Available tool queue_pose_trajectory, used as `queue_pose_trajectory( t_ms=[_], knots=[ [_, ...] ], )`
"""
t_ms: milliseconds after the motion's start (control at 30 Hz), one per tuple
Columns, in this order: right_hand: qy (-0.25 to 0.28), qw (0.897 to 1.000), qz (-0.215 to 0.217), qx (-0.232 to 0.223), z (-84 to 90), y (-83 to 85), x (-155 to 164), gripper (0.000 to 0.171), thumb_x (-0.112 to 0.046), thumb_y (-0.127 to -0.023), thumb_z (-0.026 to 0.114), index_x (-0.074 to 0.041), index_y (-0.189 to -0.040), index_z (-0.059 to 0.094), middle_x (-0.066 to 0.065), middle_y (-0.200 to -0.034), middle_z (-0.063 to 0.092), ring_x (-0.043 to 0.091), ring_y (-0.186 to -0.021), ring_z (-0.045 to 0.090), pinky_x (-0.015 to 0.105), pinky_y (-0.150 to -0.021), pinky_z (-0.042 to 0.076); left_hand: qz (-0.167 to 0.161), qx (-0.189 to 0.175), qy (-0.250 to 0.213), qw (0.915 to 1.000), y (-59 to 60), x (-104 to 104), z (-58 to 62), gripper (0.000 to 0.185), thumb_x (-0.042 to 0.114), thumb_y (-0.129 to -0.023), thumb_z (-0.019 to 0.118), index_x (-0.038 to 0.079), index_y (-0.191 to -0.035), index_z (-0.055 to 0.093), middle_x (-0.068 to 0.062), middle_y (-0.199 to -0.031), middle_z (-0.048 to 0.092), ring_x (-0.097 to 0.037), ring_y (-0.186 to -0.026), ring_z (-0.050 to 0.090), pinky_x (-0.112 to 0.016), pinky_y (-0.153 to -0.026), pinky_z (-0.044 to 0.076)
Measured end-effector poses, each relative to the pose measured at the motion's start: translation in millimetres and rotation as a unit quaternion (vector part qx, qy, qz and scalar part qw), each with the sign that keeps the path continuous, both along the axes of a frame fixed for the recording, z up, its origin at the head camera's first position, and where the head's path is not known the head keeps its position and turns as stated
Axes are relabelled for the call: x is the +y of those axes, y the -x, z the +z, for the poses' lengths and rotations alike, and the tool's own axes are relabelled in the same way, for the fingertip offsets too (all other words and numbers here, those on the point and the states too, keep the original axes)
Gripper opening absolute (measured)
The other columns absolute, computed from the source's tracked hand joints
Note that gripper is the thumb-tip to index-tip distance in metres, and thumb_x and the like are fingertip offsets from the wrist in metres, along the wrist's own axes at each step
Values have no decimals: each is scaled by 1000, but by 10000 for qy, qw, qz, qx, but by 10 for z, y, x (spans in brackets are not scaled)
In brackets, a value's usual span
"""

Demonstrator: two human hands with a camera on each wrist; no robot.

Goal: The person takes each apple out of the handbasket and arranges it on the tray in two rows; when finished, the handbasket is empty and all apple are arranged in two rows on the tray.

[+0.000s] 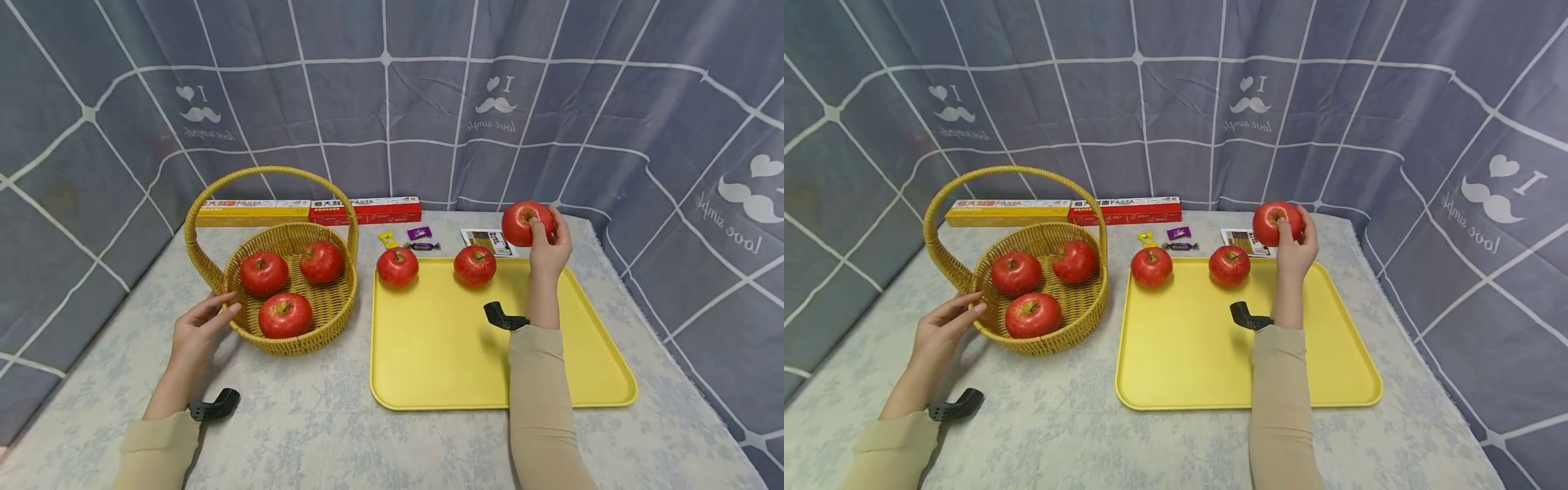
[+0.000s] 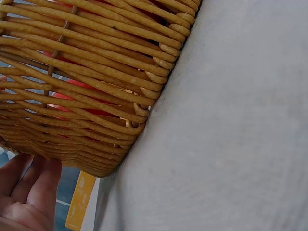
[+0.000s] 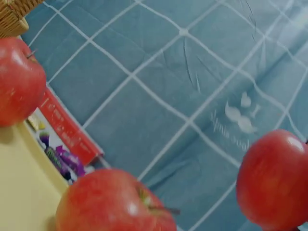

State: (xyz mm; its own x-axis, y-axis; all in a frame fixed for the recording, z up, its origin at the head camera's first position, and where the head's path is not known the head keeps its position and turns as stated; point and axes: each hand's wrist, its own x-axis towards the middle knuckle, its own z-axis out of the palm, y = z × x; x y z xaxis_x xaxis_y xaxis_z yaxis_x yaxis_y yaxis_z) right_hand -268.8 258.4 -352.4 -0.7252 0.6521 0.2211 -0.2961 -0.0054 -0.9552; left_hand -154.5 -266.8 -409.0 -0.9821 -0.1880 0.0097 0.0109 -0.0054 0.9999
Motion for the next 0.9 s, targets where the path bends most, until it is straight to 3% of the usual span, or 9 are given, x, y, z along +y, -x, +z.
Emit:
queue_pose_trajectory(
  t_ms=[333, 533, 900],
  knots=[
    [840, 9936, -750, -24, -233, 68, 255, 38, -11, -91, 61, -11, -128, 59, 3, -132, 53, 12, -121, 45, 21, -101, 38, 68, 61, -75, 9999, 13, -22, -27, 42, 15, -88, 68, 9, -128, 59, -5, -155, 20, -14, -141, 14, -11, -100, 31],
    [860, 9898, -1067, -381, -366, 89, 355, 35, -12, -92, 59, -10, -126, 61, 2, -131, 54, 11, -122, 44, 16, -101, 33, 77, 98, -64, 9999, 6, -28, -40, 38, 14, -88, 67, 13, -126, 62, -7, -155, 18, -14, -141, 14, -11, -100, 32],
    [830, 9835, -1131, -1143, -526, 60, 457, 37, -18, -94, 57, -16, -131, 58, -2, -138, 49, 9, -129, 37, 16, -104, 30, 28, 99, -82, 9999, 18, -10, -42, 38, 14, -89, 67, 11, -126, 61, -7, -154, 20, -14, -141, 14, -11, -100, 32]
  ],
)
